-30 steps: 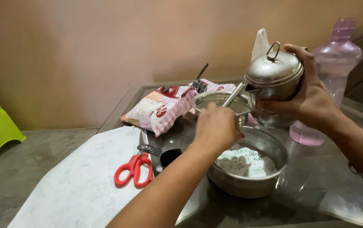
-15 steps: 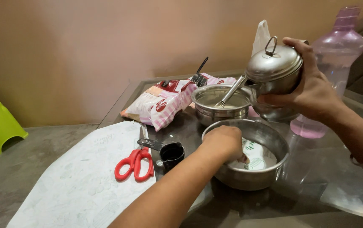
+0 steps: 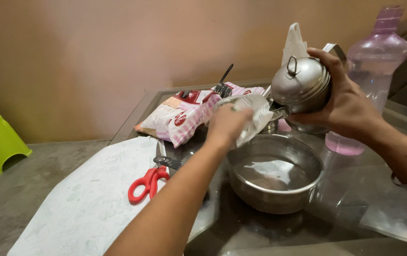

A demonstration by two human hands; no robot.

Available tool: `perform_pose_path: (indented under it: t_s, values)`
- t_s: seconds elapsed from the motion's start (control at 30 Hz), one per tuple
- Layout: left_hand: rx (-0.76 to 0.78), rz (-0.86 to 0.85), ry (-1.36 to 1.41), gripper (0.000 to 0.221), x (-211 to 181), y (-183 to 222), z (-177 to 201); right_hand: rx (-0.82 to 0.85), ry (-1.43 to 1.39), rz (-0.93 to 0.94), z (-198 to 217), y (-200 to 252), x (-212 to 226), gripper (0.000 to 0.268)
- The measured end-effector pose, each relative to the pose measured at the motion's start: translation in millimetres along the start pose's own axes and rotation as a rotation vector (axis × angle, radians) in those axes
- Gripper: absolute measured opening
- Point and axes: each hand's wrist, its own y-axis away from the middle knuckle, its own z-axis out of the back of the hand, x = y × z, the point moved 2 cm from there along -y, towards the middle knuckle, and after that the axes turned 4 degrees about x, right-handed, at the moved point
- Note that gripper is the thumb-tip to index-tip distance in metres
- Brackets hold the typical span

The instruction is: Preparing a small baking pan by lining it with parchment paper and greasing the interior with oil or ghee.

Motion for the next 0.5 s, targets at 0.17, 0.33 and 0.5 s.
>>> perform_pose_path:
  t_s: [0.17,0.33,0.5]
  values:
    - [0.232,-0.030,1.060,0.034,58.9,-49.0,-5.1,0.019,-0.001,0.012,-1.3,0.9,6.0,0.124]
    - [0.334,0.044,1.413,0.040,21.7,-14.8,13.1,0.039,-0.011,-0.028,-4.4,1.0,7.0,0.123]
    - [0.397,0.085,1.443,0.048,31.1,-23.1,5.9,0.049,0.055,-0.015,-3.0,1.2,8.9,0.124]
